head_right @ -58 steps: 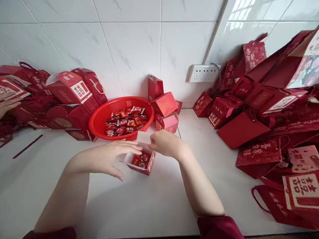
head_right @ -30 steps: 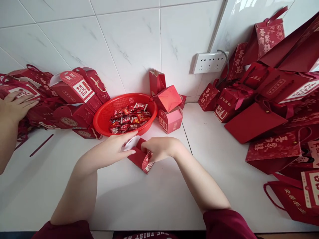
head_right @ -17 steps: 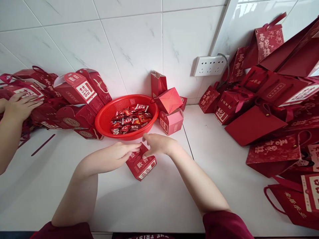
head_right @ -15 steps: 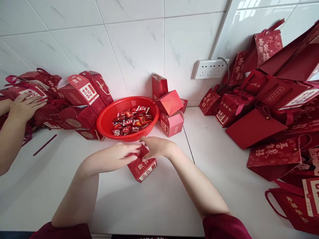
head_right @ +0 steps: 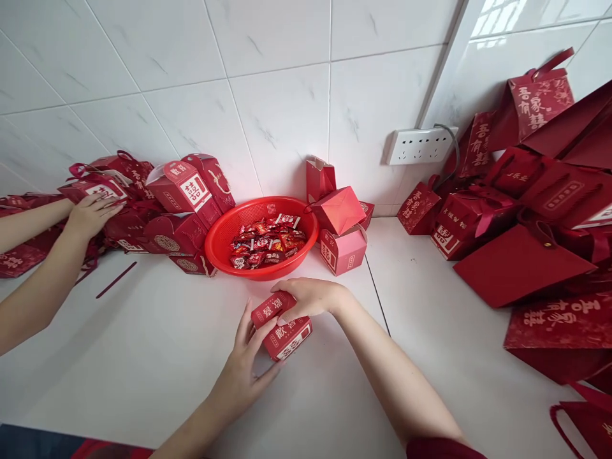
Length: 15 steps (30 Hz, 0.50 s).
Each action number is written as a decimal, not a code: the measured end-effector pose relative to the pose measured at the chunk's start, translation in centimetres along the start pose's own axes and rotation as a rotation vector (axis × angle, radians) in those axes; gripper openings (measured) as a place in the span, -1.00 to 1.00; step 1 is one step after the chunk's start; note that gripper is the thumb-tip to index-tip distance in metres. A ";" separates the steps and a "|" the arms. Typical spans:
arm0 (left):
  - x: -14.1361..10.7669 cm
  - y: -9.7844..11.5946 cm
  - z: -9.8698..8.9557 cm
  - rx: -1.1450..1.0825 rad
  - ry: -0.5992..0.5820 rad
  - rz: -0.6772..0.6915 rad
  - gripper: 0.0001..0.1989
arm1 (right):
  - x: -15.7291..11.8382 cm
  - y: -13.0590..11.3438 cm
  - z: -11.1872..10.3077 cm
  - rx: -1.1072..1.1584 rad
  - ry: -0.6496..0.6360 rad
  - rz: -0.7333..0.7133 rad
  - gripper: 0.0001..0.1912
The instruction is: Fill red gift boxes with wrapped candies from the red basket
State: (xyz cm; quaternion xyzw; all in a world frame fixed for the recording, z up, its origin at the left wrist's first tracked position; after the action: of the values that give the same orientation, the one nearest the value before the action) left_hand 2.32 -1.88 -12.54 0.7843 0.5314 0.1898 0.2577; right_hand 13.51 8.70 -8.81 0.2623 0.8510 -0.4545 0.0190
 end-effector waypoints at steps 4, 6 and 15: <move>-0.3 -0.6 0.2 -0.036 0.047 0.041 -0.42 | -0.2 -0.3 0.0 -0.007 0.012 0.023 -0.11; 0.0 -0.4 -0.3 -0.051 0.049 0.077 -0.44 | -0.5 -0.6 -0.1 -0.021 0.029 0.031 -0.12; 0.0 -3.2 -4.6 -0.711 0.033 -0.130 -0.47 | -5.6 -3.1 -3.4 -0.014 0.317 -0.006 -0.38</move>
State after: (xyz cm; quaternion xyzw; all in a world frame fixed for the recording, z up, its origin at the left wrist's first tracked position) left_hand -2.66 0.05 -10.86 0.6073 0.4850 0.3586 0.5171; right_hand 17.57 7.56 -2.91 0.3279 0.8472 -0.4018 -0.1151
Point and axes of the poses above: each hand's wrist, its own x-axis towards the middle knuckle, its own z-axis out of the palm, y = z × x, the point moved 9 cm from there along x, towards the middle knuckle, and after that the axes turned 8 degrees about -y, right-handed, at the moved point
